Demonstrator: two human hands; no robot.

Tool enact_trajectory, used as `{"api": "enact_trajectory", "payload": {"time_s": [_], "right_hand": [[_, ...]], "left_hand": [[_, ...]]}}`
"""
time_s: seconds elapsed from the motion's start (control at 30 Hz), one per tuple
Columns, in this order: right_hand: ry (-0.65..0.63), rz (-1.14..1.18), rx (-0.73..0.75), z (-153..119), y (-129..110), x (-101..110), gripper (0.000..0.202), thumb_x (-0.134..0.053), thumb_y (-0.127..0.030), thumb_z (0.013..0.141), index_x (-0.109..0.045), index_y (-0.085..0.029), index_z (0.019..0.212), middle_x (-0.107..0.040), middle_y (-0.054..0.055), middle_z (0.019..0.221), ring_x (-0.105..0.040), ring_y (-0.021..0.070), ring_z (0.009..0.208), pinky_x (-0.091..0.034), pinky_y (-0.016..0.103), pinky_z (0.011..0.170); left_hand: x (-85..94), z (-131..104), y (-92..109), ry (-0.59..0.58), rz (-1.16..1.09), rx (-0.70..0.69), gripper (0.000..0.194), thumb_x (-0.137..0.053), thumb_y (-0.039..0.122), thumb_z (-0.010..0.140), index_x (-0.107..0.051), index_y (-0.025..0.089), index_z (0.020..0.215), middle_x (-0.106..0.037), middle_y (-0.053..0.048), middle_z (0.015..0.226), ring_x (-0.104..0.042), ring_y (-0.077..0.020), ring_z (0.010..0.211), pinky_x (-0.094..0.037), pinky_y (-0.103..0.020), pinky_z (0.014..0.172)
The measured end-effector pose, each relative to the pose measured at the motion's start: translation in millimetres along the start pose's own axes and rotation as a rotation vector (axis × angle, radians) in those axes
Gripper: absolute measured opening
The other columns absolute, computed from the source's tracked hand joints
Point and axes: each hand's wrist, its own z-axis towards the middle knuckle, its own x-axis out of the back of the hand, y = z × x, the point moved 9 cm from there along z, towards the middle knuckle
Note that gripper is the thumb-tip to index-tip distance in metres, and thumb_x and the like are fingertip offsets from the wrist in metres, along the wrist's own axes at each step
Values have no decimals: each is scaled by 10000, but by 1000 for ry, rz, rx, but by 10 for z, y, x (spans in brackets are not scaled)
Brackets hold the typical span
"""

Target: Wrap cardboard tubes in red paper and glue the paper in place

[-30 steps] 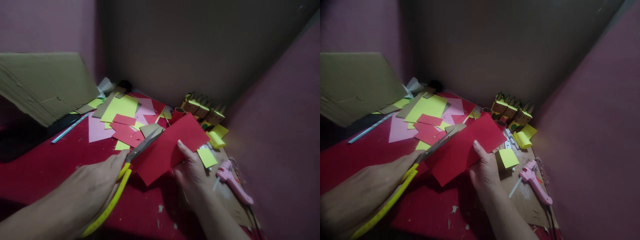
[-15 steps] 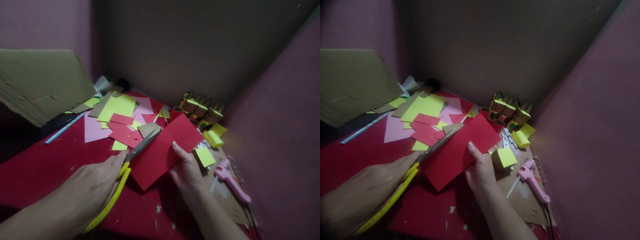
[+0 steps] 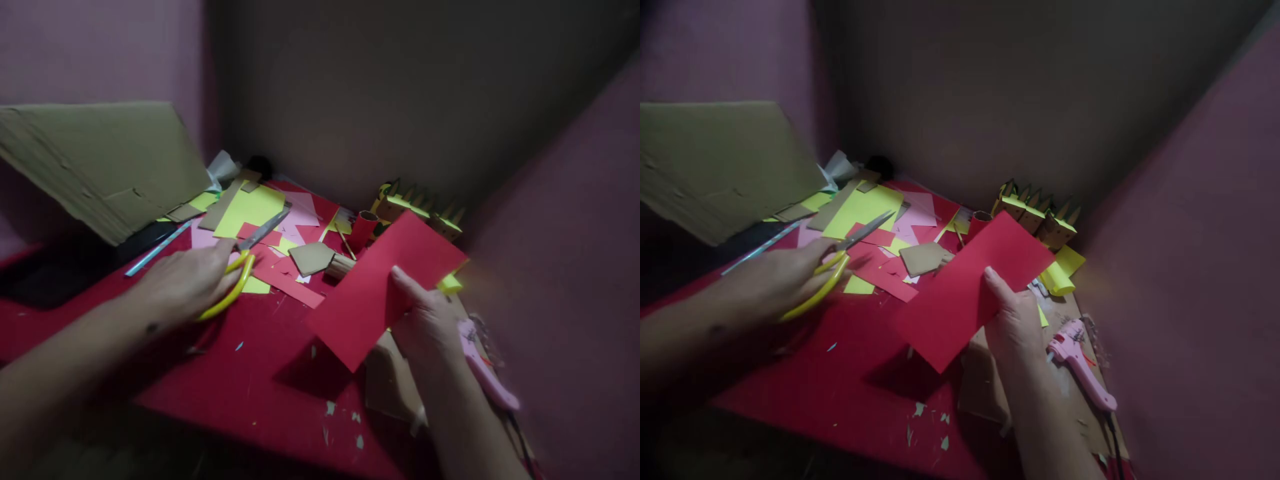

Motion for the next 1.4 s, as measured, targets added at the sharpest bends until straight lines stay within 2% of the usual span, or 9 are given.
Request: {"api": "enact_trajectory", "payload": {"time_s": [0.07, 0.3, 0.5, 0.7, 0.8, 0.9, 1.03, 1.23, 1.4], "right_hand": [[2, -60, -12, 20, -76, 59, 353, -879, -122, 599, -730, -165, 917, -777, 9, 744, -735, 198, 648, -641, 351, 686], [-16, -115, -38, -17, -145, 240, 403, -886, -120, 557, -717, -190, 917, -789, 8, 765, -734, 185, 602, -631, 296, 632], [-32, -100, -211, -112, 86, 296, 336, -860, -172, 568, -734, -181, 879, -792, 37, 757, -735, 224, 594, -644, 349, 628], [-43, -100, -284, -222, 108, 310, 231, -791, -154, 619, -750, -183, 844, -788, 39, 736, -756, 257, 661, -655, 393, 709], [-29, -35, -285, -190, 102, 387, 199, -784, -151, 624, -751, -199, 814, -789, 33, 748, -756, 257, 666, -653, 407, 715], [-19, 29, -291, -154, 168, 466, 242, -804, -167, 609, -758, -203, 844, -789, 35, 765, -762, 272, 719, -648, 417, 720], [-70, 50, -328, -188, 301, 428, 287, -831, -195, 627, -754, -215, 903, -792, 22, 799, -760, 248, 705, -639, 408, 746], [-173, 2, -384, -350, 423, 209, 355, -868, -264, 635, -724, -172, 946, -791, 67, 826, -763, 275, 753, -622, 423, 773], [-239, -48, -452, -440, 603, 96, 416, -869, -297, 616, -707, -143, 967, -777, 92, 803, -756, 296, 778, -609, 428, 759]], "left_hand": [[-57, 249, -136, -28, 295, -11, 478, -342, 506, 942, -660, 149, 959, -649, -90, 711, -602, -211, 564, -311, -276, 488], [-86, 558, -227, -35, 431, -56, 475, -259, 298, 907, -673, 65, 926, -570, 9, 714, -547, -104, 680, -303, -226, 559], [-190, 467, 422, -98, 217, -349, 286, -459, 148, 864, -710, 70, 977, -666, -139, 994, -586, -274, 987, -448, -371, 836], [-479, 431, 1097, -246, -65, -504, 207, -567, 232, 880, -693, 203, 1041, -713, -77, 987, -654, -235, 898, -482, -328, 769], [-492, 588, 1289, -154, -186, -459, 429, -635, 267, 842, -567, 161, 1252, -662, -129, 1123, -614, -271, 1014, -474, -357, 819], [-555, 773, 1357, -66, -284, -389, 419, -718, 268, 759, -579, 142, 1133, -623, -154, 1146, -558, -318, 1089, -449, -407, 876], [-742, 881, 1254, -52, -462, -233, 246, -744, 274, 716, -573, 188, 870, -636, -66, 866, -605, -267, 853, -464, -380, 740], [-994, 800, 1206, -126, -849, -62, 266, -684, 194, 719, -567, 196, 958, -621, 30, 704, -567, -129, 513, -468, -274, 521], [-654, 899, 1070, -19, -1103, -29, 339, -721, 217, 695, -591, 207, 1008, -625, 39, 691, -562, -133, 526, -436, -256, 487]]}}
